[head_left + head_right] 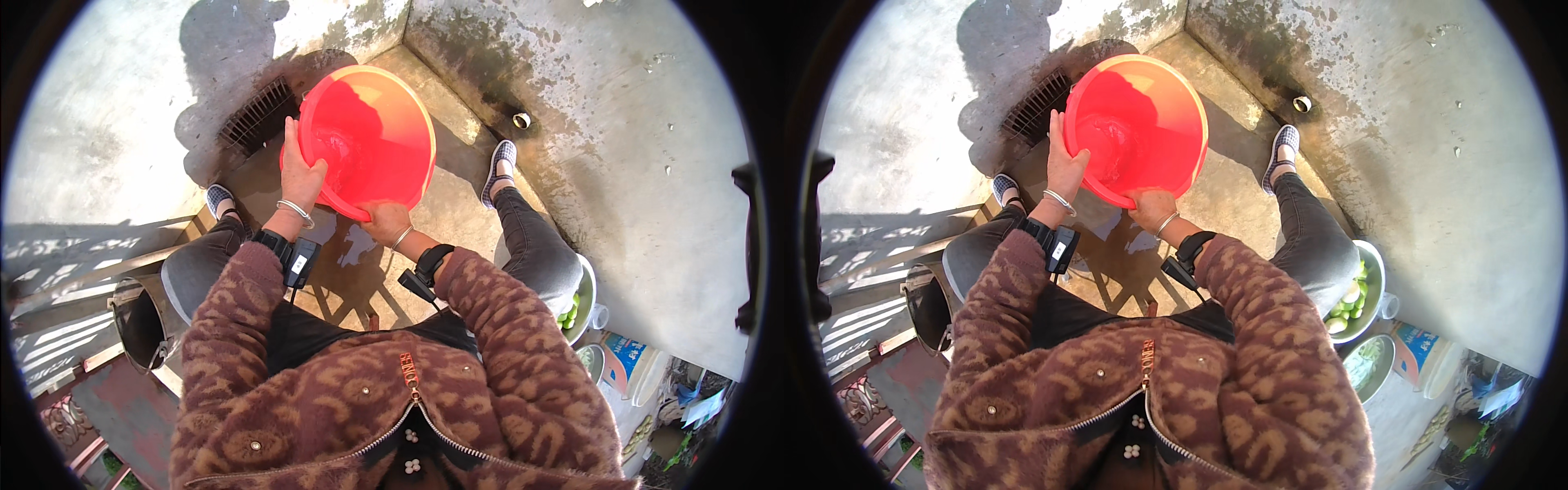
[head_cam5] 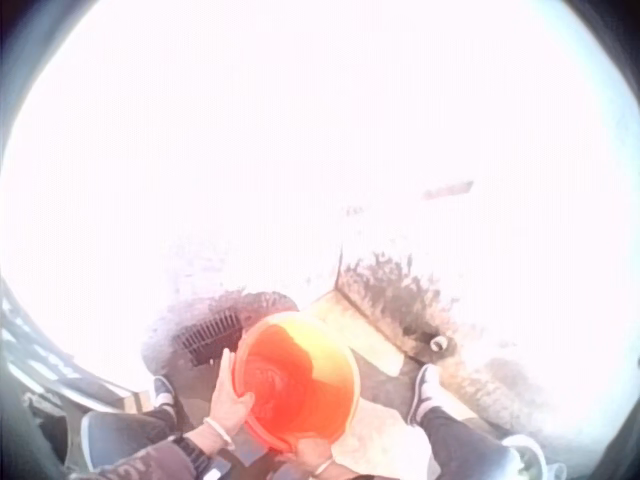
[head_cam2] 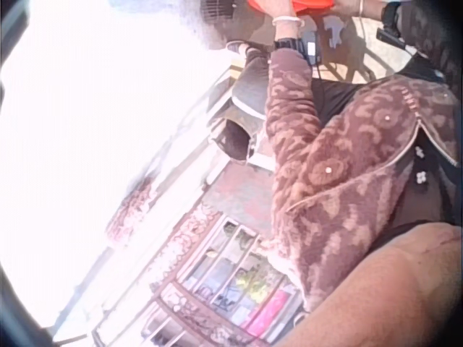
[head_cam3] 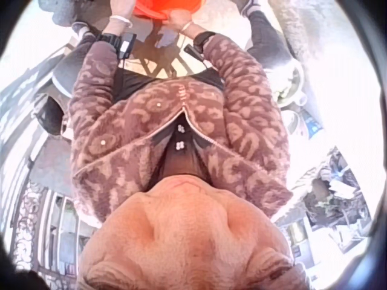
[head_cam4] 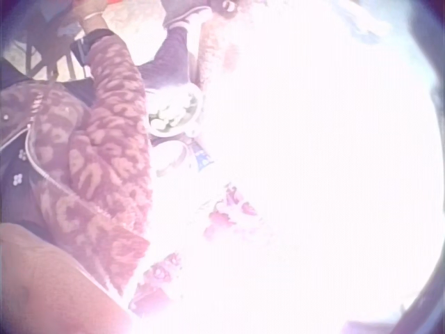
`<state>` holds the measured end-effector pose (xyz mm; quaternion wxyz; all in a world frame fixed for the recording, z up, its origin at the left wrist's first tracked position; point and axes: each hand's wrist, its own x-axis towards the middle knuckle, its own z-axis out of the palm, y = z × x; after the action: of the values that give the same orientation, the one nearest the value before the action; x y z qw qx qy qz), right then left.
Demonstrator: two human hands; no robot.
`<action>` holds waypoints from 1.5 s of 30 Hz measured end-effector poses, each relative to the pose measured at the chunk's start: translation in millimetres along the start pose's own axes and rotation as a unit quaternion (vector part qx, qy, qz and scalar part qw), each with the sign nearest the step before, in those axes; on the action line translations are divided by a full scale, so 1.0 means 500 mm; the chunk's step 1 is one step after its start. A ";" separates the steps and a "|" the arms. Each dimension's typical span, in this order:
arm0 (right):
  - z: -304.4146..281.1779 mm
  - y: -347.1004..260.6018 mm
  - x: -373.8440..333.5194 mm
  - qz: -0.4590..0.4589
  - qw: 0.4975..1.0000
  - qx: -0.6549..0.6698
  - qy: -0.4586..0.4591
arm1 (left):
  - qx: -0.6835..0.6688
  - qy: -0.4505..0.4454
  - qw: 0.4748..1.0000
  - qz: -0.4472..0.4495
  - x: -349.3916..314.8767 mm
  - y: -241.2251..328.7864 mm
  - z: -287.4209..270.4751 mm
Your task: The person washes small round vegetables in a red bucket, then transfers them to a white bowl. They rinse the bucket under a tap, wipe its interior, and refill it with water.
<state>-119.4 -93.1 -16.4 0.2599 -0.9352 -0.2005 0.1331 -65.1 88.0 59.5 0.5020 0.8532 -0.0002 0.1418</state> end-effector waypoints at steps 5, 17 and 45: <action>-0.036 -0.098 -0.003 0.054 0.976 0.205 -0.047 | -0.070 -0.052 0.993 -0.083 0.010 0.032 0.038; 0.055 0.049 0.208 -0.036 0.957 0.090 -0.274 | -0.183 -0.235 0.945 -0.131 0.015 0.031 -0.020; -0.091 0.310 0.063 -0.276 0.791 -0.511 -0.194 | -0.036 -0.192 0.979 -0.062 0.046 -0.009 -0.063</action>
<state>-28.1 -220.3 -67.1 -0.2745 -0.7912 -0.5348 0.1130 -49.8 120.5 75.4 0.5308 0.8442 -0.0486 -0.0565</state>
